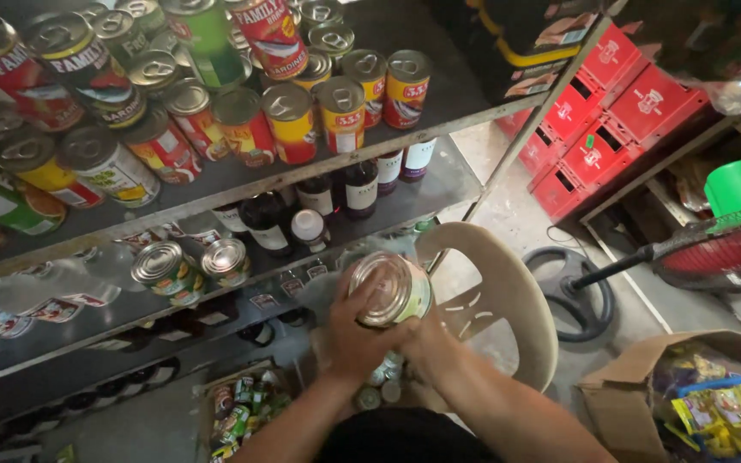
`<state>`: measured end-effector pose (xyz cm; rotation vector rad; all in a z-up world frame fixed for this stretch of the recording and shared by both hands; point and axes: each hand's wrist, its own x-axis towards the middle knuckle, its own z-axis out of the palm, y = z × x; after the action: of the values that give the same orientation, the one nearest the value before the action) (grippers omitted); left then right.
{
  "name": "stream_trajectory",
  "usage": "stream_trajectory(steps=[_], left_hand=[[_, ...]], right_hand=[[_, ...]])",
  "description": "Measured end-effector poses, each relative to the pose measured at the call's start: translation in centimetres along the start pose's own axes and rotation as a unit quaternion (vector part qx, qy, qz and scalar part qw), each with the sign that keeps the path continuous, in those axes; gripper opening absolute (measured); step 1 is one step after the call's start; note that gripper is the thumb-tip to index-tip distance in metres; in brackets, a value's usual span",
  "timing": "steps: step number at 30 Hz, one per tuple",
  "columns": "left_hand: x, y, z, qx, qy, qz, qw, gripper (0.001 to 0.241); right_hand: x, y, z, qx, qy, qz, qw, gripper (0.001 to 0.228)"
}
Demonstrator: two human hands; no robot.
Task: Wiping dust off canned goods with a cloth and arranging them neatly on grocery store shelves.
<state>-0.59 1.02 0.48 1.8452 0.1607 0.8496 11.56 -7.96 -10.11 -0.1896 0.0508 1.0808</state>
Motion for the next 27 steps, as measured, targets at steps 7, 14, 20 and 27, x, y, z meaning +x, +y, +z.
stream_trajectory(steps=[7, 14, 20, 27], left_hand=[[-0.9, -3.8, -1.1, 0.056, 0.079, -0.123, 0.988, 0.054], [-1.5, -2.2, -0.8, -0.039, -0.006, -0.167, 0.985, 0.093], [0.7, 0.9, -1.7, -0.104, -0.074, -0.11, 0.986, 0.108], [1.1, 1.5, -2.4, 0.287, -0.293, -0.294, 0.863, 0.086]], right_hand=[[-4.2, -0.8, 7.5, -0.328, 0.282, -0.151, 0.889, 0.042], [-0.4, -5.5, 1.6, -0.46, 0.103, -0.056, 0.88, 0.038], [-0.9, -6.2, 0.0, -0.211, 0.042, 0.064, 0.975, 0.067], [-4.3, -3.1, -0.2, -0.351, 0.191, -0.131, 0.907, 0.059]])
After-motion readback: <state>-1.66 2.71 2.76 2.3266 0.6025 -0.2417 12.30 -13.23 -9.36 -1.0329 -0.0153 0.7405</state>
